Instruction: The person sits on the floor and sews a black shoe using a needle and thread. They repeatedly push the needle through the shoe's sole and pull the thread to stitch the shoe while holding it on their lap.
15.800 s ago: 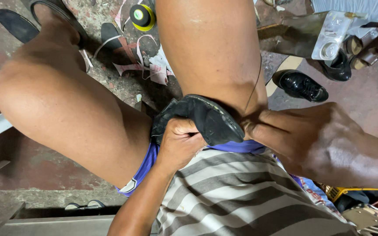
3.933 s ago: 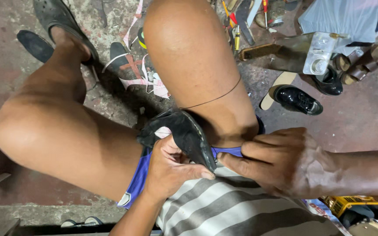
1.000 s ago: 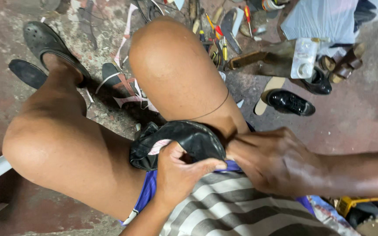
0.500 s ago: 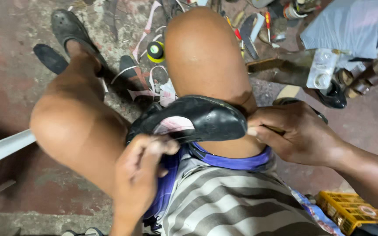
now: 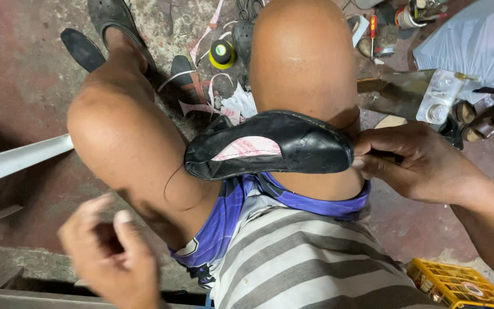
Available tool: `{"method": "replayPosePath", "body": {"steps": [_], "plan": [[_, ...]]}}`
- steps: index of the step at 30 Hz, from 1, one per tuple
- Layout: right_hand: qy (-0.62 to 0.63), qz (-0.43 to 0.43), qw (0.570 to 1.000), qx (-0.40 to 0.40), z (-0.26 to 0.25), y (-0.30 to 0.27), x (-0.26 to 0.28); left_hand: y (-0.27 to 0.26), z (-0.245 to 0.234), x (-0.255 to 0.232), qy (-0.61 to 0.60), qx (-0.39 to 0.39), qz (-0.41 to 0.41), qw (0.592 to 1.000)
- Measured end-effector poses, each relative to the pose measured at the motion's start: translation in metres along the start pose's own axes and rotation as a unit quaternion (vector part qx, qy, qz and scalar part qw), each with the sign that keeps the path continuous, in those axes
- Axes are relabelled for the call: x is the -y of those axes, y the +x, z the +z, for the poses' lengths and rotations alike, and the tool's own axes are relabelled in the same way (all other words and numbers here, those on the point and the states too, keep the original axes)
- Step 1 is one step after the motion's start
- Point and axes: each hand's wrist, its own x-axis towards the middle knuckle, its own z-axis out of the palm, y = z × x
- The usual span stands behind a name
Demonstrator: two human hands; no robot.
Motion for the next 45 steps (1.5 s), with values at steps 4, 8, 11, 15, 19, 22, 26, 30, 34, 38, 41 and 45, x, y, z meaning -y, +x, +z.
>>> {"method": "replayPosePath", "body": {"steps": [4, 8, 11, 15, 19, 22, 26, 30, 34, 38, 41, 45], "plan": [[0.064, 0.016, 0.998, 0.01, 0.0, 0.0, -0.003, 0.003, 0.042, -0.036, -0.036, 0.154, 0.148, 0.976], [0.071, 0.016, 0.997, 0.007, 0.0, -0.001, -0.011, 0.015, 0.086, -0.047, -0.036, 0.22, 0.221, 0.95], [0.087, 0.004, 0.996, 0.006, 0.002, -0.002, -0.016, 0.02, 0.096, -0.044, -0.027, 0.237, 0.252, 0.938], [0.075, -0.017, 0.997, 0.014, 0.0, -0.001, -0.02, 0.026, 0.102, -0.042, -0.024, 0.251, 0.303, 0.919], [0.09, -0.016, 0.996, 0.018, 0.002, 0.001, -0.022, 0.03, 0.103, -0.043, 0.005, 0.285, 0.322, 0.903], [0.094, -0.051, 0.994, 0.035, -0.001, 0.0, -0.026, 0.031, 0.098, -0.038, -0.032, 0.295, 0.291, 0.91], [0.058, -0.087, 0.991, 0.082, -0.008, 0.001, -0.035, 0.024, 0.087, -0.034, -0.106, 0.317, 0.197, 0.922], [0.052, -0.081, 0.992, 0.075, -0.007, -0.001, -0.031, 0.028, 0.074, -0.031, -0.111, 0.306, 0.224, 0.919], [0.038, -0.154, 0.986, 0.049, -0.007, 0.0, -0.03, 0.032, 0.052, -0.025, -0.119, 0.358, 0.151, 0.914], [0.048, -0.192, 0.98, 0.018, 0.0, -0.005, -0.022, 0.026, 0.043, -0.012, -0.431, 0.368, -0.028, 0.823], [0.038, -0.19, 0.981, -0.006, 0.004, -0.009, -0.014, 0.021, 0.063, -0.001, -0.655, 0.36, -0.126, 0.653], [-0.005, -0.171, 0.985, -0.029, 0.005, -0.011, -0.005, 0.018, 0.084, -0.011, -0.353, 0.368, -0.172, 0.843]]}}
